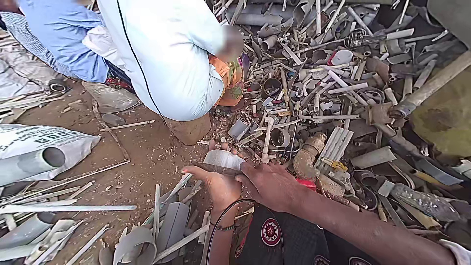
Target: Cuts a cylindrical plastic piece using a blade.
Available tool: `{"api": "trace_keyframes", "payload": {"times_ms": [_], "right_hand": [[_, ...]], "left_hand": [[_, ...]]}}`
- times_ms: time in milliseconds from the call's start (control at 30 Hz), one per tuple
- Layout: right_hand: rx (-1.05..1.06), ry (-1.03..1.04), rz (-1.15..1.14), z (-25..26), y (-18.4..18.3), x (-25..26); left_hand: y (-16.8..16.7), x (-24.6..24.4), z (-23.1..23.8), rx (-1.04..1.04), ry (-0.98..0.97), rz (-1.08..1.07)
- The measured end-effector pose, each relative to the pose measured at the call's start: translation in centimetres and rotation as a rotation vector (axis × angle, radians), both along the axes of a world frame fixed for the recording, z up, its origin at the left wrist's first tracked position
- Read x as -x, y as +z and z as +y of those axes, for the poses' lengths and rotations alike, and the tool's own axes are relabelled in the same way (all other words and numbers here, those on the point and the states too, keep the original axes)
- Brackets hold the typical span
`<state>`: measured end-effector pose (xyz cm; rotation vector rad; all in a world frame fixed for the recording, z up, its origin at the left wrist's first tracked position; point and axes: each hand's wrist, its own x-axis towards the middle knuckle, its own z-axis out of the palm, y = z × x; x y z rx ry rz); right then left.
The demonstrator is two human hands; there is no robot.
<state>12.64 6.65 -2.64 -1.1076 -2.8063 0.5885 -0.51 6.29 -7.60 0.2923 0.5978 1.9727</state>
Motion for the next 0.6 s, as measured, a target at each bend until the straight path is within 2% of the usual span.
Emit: {"api": "trace_keyframes", "payload": {"times_ms": [167,300,367,500,600], "right_hand": [[-0.057,-0.026,0.082,-0.3,-0.8,-0.2],[-0.089,-0.131,0.254,0.6,-1.1,-0.8],[-0.047,-0.172,0.199,1.0,-0.8,-1.0],[-0.113,-0.052,0.017,-0.1,-0.9,-0.4],[-0.102,-0.113,0.036,0.2,-1.0,-0.3]], "left_hand": [[-0.3,0.0,0.0,-0.037,-0.005,0.043],[0.7,-0.5,-0.4,0.050,0.019,-0.040],[0.8,-0.7,-0.6,0.058,0.022,-0.064],[0.0,-0.4,-0.1,0.024,0.003,-0.004],[-0.3,-0.2,-0.1,0.003,0.023,0.030]]}}
